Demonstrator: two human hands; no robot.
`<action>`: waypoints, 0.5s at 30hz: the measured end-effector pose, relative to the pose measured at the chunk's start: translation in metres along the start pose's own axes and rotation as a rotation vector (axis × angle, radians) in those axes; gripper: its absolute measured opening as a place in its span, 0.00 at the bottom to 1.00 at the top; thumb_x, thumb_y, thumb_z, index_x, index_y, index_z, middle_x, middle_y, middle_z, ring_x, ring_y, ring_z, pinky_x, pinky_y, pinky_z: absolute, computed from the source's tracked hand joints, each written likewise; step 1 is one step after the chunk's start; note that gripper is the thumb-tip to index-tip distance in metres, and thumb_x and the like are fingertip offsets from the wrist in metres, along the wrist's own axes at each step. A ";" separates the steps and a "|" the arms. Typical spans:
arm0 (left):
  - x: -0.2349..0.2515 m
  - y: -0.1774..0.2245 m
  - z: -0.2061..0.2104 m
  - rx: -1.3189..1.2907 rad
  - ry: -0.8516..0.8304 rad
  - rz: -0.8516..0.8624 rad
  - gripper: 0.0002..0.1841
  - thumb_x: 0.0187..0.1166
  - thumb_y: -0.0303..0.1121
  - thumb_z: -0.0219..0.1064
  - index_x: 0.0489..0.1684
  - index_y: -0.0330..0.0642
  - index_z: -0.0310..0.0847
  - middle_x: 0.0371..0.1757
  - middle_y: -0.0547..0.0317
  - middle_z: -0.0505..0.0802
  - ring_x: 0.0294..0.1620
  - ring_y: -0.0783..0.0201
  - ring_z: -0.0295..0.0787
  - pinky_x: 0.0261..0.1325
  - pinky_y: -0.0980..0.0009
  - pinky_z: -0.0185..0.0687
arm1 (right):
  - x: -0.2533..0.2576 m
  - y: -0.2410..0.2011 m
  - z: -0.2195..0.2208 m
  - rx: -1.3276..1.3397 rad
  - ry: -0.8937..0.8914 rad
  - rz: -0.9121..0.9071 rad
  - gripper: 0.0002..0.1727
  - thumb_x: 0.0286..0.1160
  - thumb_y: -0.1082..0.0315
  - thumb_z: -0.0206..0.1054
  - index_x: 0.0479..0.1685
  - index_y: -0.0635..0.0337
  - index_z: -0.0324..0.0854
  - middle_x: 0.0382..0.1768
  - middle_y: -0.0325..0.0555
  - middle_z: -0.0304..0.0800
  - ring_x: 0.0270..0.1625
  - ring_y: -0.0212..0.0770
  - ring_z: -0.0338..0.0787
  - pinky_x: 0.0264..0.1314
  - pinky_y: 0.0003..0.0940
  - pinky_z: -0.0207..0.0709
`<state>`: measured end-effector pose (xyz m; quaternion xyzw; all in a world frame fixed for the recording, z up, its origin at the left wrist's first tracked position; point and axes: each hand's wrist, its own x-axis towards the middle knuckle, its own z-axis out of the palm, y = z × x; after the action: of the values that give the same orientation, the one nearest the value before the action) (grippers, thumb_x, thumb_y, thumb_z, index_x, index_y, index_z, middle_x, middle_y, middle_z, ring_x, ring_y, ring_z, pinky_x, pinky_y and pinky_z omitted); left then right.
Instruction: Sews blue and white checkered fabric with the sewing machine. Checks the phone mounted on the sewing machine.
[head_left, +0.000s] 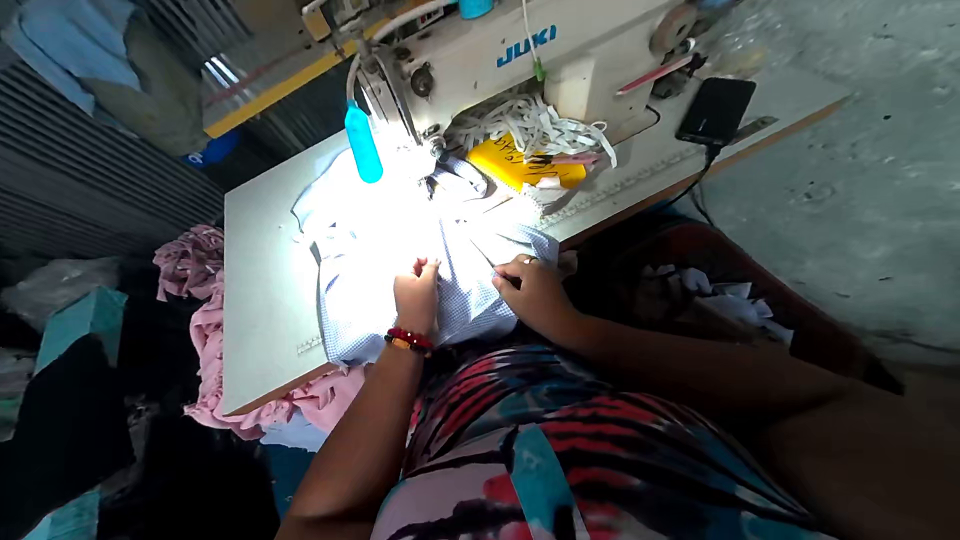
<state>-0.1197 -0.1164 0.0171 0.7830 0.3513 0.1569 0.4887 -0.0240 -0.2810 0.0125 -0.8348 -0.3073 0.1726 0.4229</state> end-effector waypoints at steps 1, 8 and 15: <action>-0.009 0.008 0.006 -0.096 -0.059 -0.063 0.13 0.91 0.40 0.57 0.45 0.41 0.82 0.25 0.64 0.80 0.21 0.73 0.72 0.28 0.76 0.71 | -0.002 0.003 -0.002 0.012 0.012 -0.004 0.13 0.83 0.67 0.66 0.53 0.66 0.92 0.48 0.59 0.89 0.53 0.54 0.89 0.59 0.54 0.82; -0.048 0.011 0.032 -0.120 -0.511 0.000 0.06 0.87 0.28 0.60 0.41 0.38 0.80 0.28 0.64 0.84 0.26 0.76 0.79 0.34 0.79 0.77 | -0.010 0.013 -0.007 0.075 0.056 -0.021 0.13 0.80 0.66 0.71 0.55 0.65 0.91 0.44 0.56 0.91 0.44 0.49 0.89 0.51 0.49 0.83; -0.057 0.016 0.027 0.199 -0.855 0.291 0.11 0.84 0.32 0.59 0.44 0.35 0.86 0.42 0.58 0.88 0.44 0.73 0.82 0.53 0.71 0.76 | -0.010 0.013 -0.009 -0.058 -0.047 -0.170 0.17 0.85 0.63 0.66 0.63 0.63 0.90 0.51 0.58 0.92 0.55 0.53 0.91 0.62 0.52 0.82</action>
<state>-0.1371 -0.1788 0.0239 0.8618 0.0180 -0.1476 0.4851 -0.0216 -0.2987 0.0072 -0.8132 -0.3919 0.1464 0.4045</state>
